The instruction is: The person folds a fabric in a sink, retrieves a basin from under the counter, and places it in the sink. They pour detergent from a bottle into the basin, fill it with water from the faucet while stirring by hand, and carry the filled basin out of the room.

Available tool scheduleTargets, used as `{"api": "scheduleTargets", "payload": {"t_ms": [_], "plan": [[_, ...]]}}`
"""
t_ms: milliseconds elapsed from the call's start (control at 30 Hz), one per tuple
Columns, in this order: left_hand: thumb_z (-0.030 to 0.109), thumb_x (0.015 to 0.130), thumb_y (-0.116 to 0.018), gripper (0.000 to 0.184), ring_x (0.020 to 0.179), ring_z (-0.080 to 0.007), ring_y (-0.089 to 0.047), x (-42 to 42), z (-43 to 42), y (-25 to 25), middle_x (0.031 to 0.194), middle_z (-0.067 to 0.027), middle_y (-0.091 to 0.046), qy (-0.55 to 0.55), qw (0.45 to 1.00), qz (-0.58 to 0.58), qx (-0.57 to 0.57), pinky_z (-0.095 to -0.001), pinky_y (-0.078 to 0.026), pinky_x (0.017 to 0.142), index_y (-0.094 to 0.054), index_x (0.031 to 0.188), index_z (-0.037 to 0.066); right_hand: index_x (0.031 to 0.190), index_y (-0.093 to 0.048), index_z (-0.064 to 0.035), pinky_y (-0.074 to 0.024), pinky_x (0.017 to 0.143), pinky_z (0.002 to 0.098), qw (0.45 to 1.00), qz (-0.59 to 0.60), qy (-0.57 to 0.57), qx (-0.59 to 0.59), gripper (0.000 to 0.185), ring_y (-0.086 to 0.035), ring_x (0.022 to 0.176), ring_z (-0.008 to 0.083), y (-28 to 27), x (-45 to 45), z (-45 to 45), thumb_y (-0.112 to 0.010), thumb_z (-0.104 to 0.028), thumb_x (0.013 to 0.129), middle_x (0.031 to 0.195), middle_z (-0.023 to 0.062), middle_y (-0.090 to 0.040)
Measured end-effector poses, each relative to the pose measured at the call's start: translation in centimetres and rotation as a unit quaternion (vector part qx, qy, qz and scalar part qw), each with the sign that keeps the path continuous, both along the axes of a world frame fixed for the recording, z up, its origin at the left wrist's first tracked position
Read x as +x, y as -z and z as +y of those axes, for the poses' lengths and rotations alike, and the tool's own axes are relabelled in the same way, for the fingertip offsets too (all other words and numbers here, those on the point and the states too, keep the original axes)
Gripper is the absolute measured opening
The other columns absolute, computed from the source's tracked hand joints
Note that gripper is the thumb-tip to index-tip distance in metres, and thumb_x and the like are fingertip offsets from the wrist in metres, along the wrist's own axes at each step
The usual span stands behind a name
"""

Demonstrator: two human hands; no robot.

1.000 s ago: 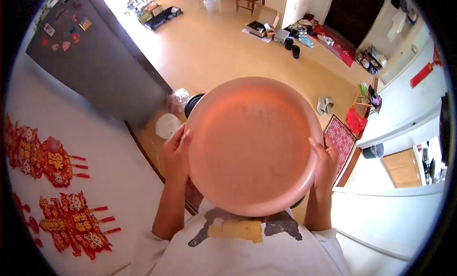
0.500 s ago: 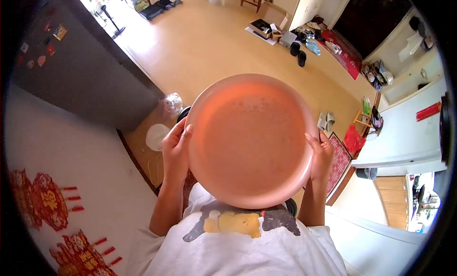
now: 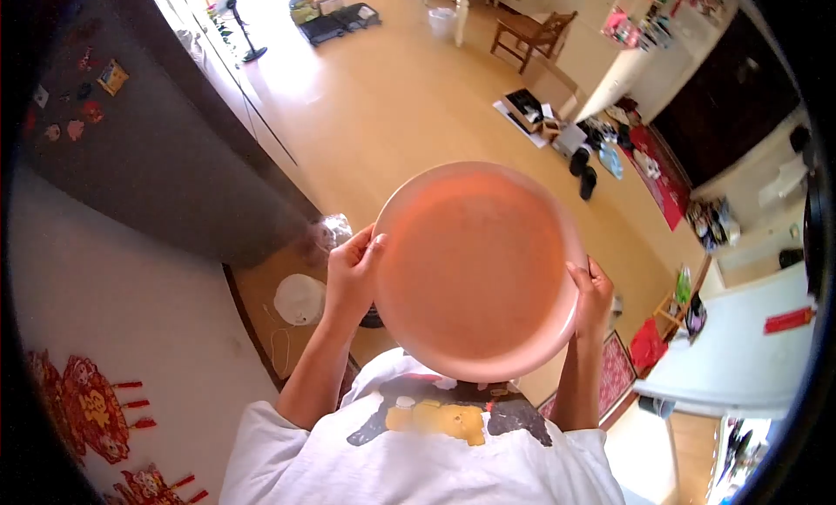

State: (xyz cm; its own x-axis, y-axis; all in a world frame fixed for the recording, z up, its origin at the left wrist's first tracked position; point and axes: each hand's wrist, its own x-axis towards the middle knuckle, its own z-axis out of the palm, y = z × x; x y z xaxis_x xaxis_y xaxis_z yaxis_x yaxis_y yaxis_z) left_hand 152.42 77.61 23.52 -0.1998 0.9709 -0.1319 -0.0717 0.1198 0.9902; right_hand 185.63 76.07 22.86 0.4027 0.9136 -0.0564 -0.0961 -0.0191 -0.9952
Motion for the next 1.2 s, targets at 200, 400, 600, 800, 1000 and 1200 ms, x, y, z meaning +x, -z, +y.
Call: {"api": "scheduleTargets", "payload": {"t_ms": [200, 400, 600, 800, 1000, 1200], "plan": [[0.014, 0.096, -0.058, 0.034, 0.086, -0.005, -0.059, -0.4, 10.0, -0.1, 0.1, -0.0016, -0.068, -0.053, 0.999, -0.007, -0.001, -0.0195, -0.048, 0.074, -0.063, 0.124, -0.005, 0.115, -0.063, 0.0099, -0.0469, 0.087, 0.0249, 0.998, 0.013, -0.059, -0.001, 0.03, -0.061, 0.095, 0.0124, 0.4, -0.5, 13.4, -0.058, -0.002, 0.088, 0.105, 0.0084, -0.067], [0.015, 0.097, -0.06, 0.036, 0.088, -0.0067, -0.061, -0.8, 20.7, -0.3, 0.104, -0.0038, -0.068, -0.127, 0.991, -0.032, 0.008, -0.0203, -0.049, 0.077, -0.061, 0.127, -0.006, 0.113, -0.063, 0.008, -0.0457, 0.085, 0.0237, 0.995, 0.029, -0.098, -0.005, 0.028, -0.06, 0.092, 0.0098, -1.5, -1.8, 27.0, -0.059, -0.004, 0.089, 0.104, 0.0058, -0.067], [0.014, 0.097, -0.06, 0.038, 0.091, -0.0086, -0.063, -0.9, 31.3, -1.2, 0.108, -0.0068, -0.069, -0.176, 0.983, -0.054, 0.016, -0.0214, -0.05, 0.079, -0.058, 0.128, -0.008, 0.114, -0.064, 0.0071, -0.046, 0.084, 0.0231, 0.989, 0.025, -0.146, -0.01, 0.028, -0.06, 0.092, 0.0093, -2.7, -2.9, 40.7, -0.06, -0.005, 0.088, 0.104, 0.0056, -0.068], [0.014, 0.098, -0.059, 0.038, 0.092, -0.0086, -0.063, -3.3, 42.6, -0.5, 0.109, -0.0074, -0.069, -0.186, 0.981, -0.047, 0.024, -0.0217, -0.051, 0.081, -0.058, 0.129, -0.008, 0.119, -0.062, 0.0086, -0.0474, 0.083, 0.0229, 0.985, 0.03, -0.168, -0.001, 0.034, -0.062, 0.092, 0.0105, -2.6, -5.4, 53.6, -0.059, -0.005, 0.088, 0.106, 0.0073, -0.068], [0.014, 0.097, -0.06, 0.04, 0.092, -0.0088, -0.063, -7.5, 53.8, 0.5, 0.108, -0.0081, -0.069, -0.202, 0.978, -0.042, 0.016, -0.022, -0.051, 0.081, -0.057, 0.13, -0.009, 0.119, -0.062, 0.0094, -0.0476, 0.084, 0.0236, 0.985, 0.023, -0.17, -0.003, 0.035, -0.062, 0.092, 0.0119, -2.2, -10.0, 65.5, -0.059, -0.005, 0.088, 0.106, 0.0088, -0.068], [0.013, 0.096, -0.062, 0.04, 0.091, -0.0089, -0.063, -13.5, 64.6, 0.2, 0.107, -0.0084, -0.069, -0.211, 0.975, -0.059, 0.034, -0.023, -0.052, 0.08, -0.057, 0.129, -0.01, 0.116, -0.063, 0.009, -0.048, 0.086, 0.0248, 0.984, 0.031, -0.173, -0.005, 0.032, -0.062, 0.093, 0.0122, -1.5, -15.9, 77.3, -0.061, -0.005, 0.088, 0.106, 0.0085, -0.068]]}}
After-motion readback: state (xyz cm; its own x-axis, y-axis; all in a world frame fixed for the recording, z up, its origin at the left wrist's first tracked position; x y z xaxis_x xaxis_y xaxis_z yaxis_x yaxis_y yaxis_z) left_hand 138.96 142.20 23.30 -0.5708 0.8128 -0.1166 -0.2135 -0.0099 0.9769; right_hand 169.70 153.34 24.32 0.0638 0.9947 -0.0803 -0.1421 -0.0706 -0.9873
